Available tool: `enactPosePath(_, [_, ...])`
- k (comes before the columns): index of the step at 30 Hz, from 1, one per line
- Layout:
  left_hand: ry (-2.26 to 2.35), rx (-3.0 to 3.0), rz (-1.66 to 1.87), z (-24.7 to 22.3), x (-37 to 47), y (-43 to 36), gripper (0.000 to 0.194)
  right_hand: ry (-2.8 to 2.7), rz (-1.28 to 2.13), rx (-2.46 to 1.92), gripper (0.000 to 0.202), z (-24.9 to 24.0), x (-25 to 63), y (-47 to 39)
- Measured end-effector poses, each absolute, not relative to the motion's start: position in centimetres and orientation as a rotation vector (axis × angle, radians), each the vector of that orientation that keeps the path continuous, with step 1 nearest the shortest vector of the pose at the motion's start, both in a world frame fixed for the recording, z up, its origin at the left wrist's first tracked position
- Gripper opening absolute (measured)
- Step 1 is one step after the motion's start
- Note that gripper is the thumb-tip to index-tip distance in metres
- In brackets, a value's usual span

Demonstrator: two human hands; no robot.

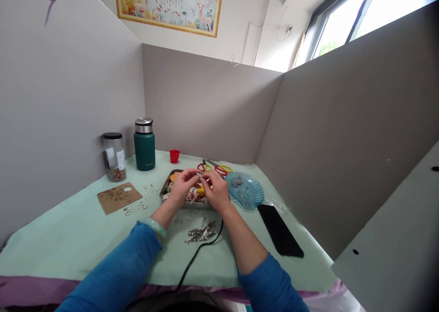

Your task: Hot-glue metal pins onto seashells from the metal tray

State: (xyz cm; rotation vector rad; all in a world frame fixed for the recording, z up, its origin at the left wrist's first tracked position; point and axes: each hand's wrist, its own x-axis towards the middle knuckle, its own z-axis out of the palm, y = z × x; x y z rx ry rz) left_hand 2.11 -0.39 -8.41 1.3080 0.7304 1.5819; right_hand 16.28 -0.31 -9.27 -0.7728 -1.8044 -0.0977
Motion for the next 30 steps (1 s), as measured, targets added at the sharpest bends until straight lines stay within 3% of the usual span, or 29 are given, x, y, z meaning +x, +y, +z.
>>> enactPosePath(30, [0.719,1.266,1.533,-8.89,2.16,0.08,0.048,-1.7,-0.17,-0.854,0.013,-9.42,16.4,0.01])
